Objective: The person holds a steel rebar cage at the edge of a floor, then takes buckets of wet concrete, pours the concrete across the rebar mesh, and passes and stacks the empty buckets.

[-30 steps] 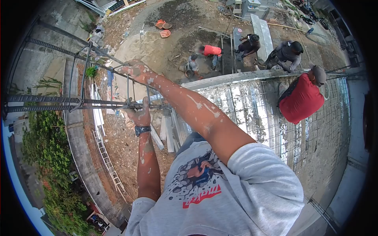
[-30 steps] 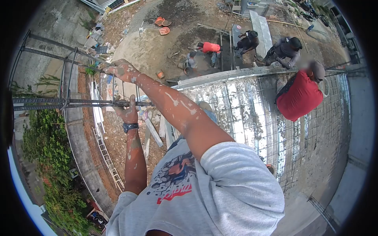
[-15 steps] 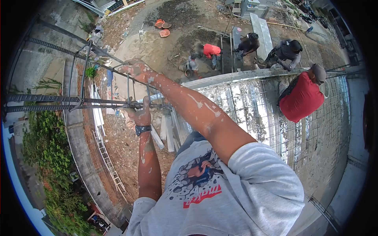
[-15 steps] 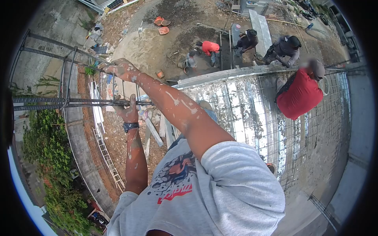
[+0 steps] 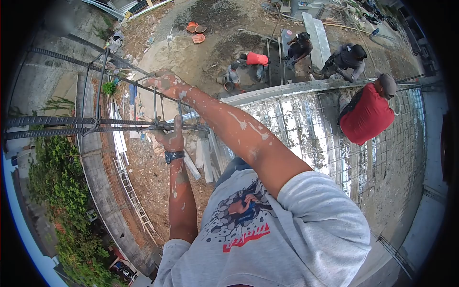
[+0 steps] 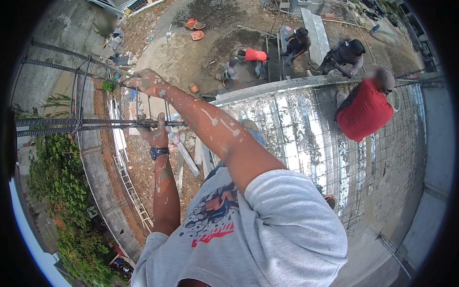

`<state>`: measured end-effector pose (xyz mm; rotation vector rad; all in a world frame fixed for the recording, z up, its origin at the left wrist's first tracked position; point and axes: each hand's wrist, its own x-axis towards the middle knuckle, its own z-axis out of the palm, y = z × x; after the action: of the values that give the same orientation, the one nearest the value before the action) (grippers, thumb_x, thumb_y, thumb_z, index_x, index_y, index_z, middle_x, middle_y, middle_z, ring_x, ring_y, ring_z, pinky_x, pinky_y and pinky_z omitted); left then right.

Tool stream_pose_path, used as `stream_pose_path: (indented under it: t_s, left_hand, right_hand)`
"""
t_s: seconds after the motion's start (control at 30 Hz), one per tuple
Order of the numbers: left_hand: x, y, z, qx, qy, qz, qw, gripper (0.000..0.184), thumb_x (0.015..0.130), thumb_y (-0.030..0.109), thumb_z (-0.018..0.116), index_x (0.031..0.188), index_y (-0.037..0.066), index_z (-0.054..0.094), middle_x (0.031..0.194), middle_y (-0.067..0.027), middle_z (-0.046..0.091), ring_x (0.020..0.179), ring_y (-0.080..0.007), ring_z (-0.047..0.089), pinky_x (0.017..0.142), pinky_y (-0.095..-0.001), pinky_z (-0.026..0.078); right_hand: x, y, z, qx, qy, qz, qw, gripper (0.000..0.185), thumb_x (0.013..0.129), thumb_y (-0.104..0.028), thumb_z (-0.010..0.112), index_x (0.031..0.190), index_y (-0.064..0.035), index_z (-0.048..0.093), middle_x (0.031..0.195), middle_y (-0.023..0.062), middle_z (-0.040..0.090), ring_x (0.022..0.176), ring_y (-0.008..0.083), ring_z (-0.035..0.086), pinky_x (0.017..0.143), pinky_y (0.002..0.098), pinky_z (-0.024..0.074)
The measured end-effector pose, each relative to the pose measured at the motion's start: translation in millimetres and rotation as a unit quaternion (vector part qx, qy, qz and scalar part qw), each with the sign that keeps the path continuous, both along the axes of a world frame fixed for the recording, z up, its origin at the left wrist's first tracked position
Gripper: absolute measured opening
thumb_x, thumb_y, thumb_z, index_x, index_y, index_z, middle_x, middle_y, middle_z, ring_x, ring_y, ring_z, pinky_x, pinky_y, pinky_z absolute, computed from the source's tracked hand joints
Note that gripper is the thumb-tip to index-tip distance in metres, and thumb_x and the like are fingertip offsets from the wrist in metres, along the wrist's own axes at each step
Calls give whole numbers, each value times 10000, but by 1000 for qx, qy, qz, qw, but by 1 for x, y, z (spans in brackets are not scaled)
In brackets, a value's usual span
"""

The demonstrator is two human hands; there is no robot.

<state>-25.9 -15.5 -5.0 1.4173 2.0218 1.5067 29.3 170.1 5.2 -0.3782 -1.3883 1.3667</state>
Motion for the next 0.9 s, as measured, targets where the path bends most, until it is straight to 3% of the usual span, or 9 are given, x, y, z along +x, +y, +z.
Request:
stream_pose_path:
  t_s: [0.17,0.33,0.4,0.57,0.63,0.77,0.83,0.87,0.9]
  left_hand:
    - [-3,1,-3,23,37,1,999,656,679,285,809,1124,-76,490,911,-141,545,802,-242,500,712,-368,433]
    - [-1,2,-4,51,31,5,998,653,680,288,811,1112,-81,489,914,-134,535,798,-222,493,701,-353,430]
    - [-3,3,-6,53,55,11,997,648,682,283,811,1113,-79,490,909,-121,524,781,-203,481,688,-343,426]
    - [-2,2,-3,43,42,3,998,633,684,265,812,1114,-72,492,884,-93,498,748,-174,456,668,-326,419]
    - [0,2,-1,35,45,6,998,632,684,261,812,1116,-71,490,874,-88,494,745,-175,454,668,-327,418]
    - [3,0,4,20,23,9,999,634,689,249,808,1127,-71,480,899,-99,503,764,-183,463,681,-331,421]
    - [-1,1,-1,21,39,5,999,648,692,239,806,1147,-71,465,943,-121,516,809,-195,482,706,-336,430]
    - [-1,1,-2,33,42,-1,999,622,704,221,798,1149,-49,457,908,-96,499,791,-175,468,703,-324,425]
    - [0,2,-3,45,46,-7,998,598,716,204,790,1151,-27,449,872,-71,482,774,-154,454,699,-313,420]
  right_hand:
    - [16,-1,18,42,-175,58,982,397,974,-197,317,1280,38,412,1298,195,482,1067,224,546,644,221,517]
    - [20,1,17,168,-278,37,945,438,971,-256,336,1300,26,394,1320,197,458,1090,227,525,666,237,511]
    - [11,5,7,125,-201,62,970,446,975,-260,332,1314,27,370,1325,213,445,1080,238,528,665,239,513]
    - [12,-4,15,-111,-12,90,990,306,940,-266,406,1125,-109,592,1121,137,590,968,221,570,766,297,466]
    - [9,-3,10,-303,178,199,915,345,953,-257,391,1199,-34,487,1195,187,528,1002,234,560,718,275,488]
    - [-2,7,-17,-536,431,342,640,460,970,-238,371,1311,68,335,1306,248,443,1051,246,547,646,238,517]
    - [-9,22,-40,-536,434,378,617,447,966,-229,377,1315,48,346,1304,224,457,1048,231,549,647,229,512]
    - [-9,20,-40,-379,274,300,832,433,963,-216,379,1315,35,357,1299,208,469,1047,221,550,646,225,510]
    - [-2,11,-17,-183,84,191,961,420,959,-202,381,1315,21,368,1293,192,480,1046,211,551,646,221,507]
